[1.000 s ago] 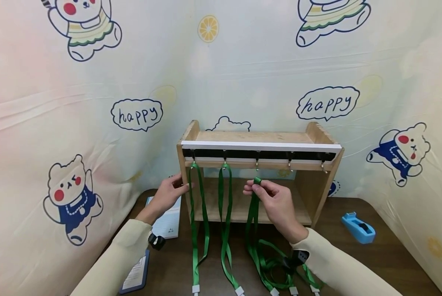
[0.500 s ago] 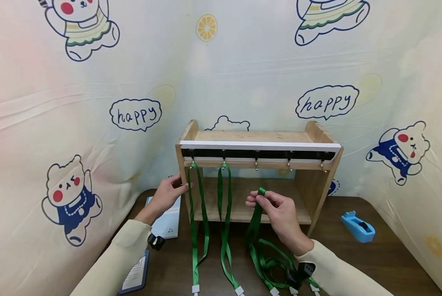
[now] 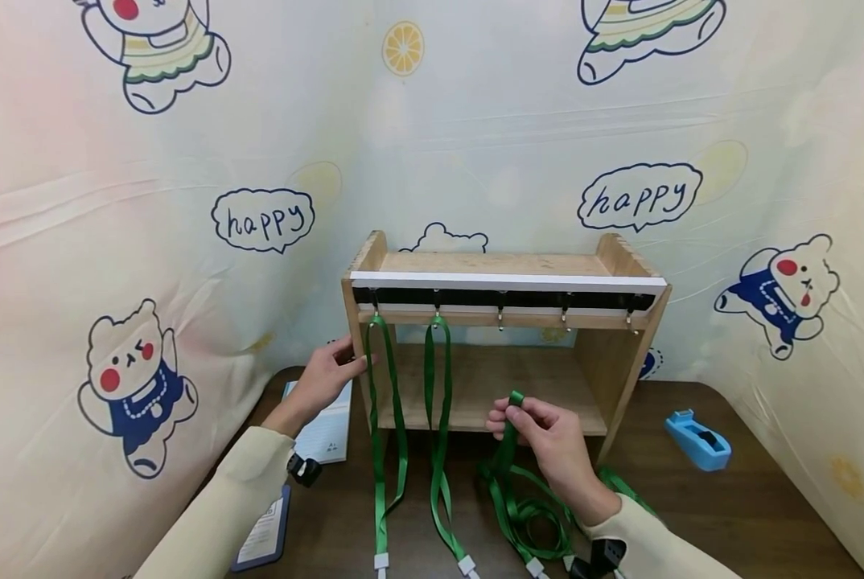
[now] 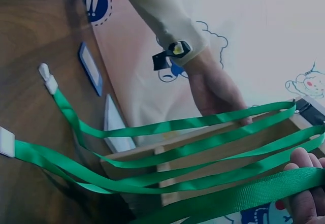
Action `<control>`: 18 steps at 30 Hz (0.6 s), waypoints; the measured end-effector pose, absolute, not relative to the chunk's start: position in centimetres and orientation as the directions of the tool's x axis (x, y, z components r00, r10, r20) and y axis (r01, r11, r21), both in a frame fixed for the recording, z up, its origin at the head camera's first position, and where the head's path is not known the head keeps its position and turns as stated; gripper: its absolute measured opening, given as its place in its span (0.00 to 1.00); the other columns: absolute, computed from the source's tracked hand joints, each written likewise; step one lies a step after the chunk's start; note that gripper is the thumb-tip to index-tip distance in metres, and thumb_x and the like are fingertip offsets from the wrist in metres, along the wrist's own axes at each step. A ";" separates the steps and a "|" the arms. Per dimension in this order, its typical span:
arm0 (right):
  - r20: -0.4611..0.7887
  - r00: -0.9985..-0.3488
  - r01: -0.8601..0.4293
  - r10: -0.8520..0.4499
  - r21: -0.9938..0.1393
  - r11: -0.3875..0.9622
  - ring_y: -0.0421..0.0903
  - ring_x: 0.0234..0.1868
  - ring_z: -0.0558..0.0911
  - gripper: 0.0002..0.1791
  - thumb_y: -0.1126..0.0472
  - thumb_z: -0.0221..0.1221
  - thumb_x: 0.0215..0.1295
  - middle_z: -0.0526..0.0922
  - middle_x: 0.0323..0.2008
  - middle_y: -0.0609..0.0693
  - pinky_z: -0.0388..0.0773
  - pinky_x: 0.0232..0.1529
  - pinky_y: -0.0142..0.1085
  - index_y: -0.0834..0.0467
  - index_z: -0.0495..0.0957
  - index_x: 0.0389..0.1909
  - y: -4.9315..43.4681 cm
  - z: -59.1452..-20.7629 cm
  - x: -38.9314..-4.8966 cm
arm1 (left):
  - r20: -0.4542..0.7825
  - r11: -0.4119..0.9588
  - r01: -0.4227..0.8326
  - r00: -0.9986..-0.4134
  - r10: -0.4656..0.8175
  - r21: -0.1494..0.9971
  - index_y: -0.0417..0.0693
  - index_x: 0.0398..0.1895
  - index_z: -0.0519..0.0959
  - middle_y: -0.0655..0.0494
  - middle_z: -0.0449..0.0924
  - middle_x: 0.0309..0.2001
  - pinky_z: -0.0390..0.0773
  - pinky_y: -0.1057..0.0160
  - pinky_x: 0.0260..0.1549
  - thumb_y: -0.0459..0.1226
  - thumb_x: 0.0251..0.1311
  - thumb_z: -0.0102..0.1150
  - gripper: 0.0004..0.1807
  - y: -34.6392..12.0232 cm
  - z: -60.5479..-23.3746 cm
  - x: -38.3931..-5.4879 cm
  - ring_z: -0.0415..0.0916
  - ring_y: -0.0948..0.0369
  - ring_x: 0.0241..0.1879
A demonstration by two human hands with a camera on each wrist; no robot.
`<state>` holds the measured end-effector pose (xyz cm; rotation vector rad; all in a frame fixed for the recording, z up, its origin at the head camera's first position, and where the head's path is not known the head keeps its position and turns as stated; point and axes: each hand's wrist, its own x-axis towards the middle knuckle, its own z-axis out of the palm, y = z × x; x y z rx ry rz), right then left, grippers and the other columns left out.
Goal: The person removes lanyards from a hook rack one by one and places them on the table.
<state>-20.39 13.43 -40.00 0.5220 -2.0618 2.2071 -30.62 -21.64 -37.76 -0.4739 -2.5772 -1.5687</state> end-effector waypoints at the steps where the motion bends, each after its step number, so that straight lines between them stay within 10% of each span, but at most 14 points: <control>1: 0.291 -0.940 -0.278 -0.178 -0.956 -0.097 0.43 0.42 0.91 0.22 0.58 0.57 0.75 0.91 0.40 0.47 0.86 0.47 0.37 0.76 0.77 0.54 13.5 -40.2 -20.3 | 0.234 0.425 0.307 -0.948 0.216 0.851 0.55 0.67 0.75 0.46 0.79 0.62 0.78 0.45 0.58 0.46 0.71 0.59 0.24 -21.6 -37.8 -30.6 0.76 0.50 0.59; 18: 0.183 -0.956 -0.179 -0.230 -0.983 -0.038 0.43 0.41 0.91 0.22 0.58 0.58 0.74 0.91 0.42 0.57 0.86 0.45 0.38 0.76 0.78 0.54 13.9 -43.4 -18.9 | 0.236 0.437 0.308 -0.948 0.212 0.845 0.54 0.68 0.74 0.45 0.79 0.61 0.78 0.46 0.58 0.44 0.72 0.57 0.23 -21.7 -37.7 -30.6 0.76 0.50 0.59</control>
